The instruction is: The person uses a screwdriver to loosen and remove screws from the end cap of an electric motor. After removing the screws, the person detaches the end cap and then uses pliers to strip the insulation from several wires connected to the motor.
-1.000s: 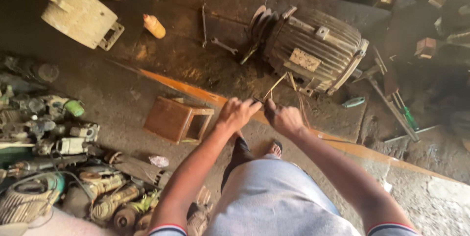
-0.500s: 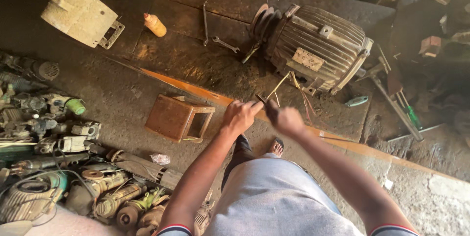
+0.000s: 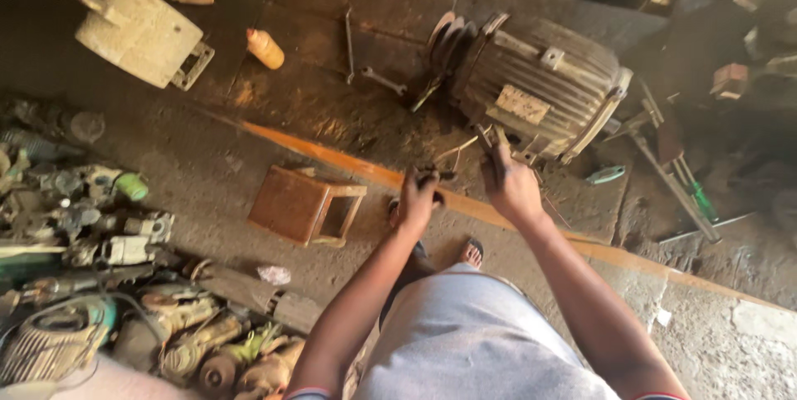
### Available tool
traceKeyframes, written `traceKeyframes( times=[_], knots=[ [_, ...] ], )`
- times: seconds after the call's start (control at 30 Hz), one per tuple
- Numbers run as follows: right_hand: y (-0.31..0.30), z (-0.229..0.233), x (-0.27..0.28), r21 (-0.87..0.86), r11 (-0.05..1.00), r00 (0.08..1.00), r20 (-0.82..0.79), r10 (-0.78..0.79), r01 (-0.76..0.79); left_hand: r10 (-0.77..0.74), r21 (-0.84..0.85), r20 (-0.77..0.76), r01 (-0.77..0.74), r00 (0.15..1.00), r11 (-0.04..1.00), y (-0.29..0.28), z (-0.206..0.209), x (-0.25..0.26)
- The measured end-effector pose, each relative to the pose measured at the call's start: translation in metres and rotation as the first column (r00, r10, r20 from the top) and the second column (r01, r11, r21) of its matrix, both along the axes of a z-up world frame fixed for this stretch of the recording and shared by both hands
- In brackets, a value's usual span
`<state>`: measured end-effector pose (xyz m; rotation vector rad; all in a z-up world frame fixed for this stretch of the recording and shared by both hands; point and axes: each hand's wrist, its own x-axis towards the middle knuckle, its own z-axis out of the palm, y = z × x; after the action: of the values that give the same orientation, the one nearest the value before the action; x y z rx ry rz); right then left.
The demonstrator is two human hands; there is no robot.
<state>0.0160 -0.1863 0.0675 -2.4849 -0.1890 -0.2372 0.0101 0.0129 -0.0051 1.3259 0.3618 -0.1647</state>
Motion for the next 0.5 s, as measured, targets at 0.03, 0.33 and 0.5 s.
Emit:
traceKeyframes(
  times=[0.03,0.33,0.5],
  knots=[
    [0.004,0.005,0.006,-0.017,1.0,0.996,0.084,0.008,-0.006,-0.206,0.458,0.246,0.074,0.947,0.886,0.005,0.005,0.007],
    [0.02,-0.059,-0.008,-0.298,0.941,0.972,-0.215,0.099,-0.162,-0.703,0.967,0.253,-0.142,0.664,0.213,0.032,0.055,-0.008],
    [0.003,-0.08,-0.001,-0.424,0.876,0.961,-0.239,0.137,-0.23,-0.697,0.974,0.217,-0.109,0.683,0.196,0.026,0.07,-0.009]
  ],
)
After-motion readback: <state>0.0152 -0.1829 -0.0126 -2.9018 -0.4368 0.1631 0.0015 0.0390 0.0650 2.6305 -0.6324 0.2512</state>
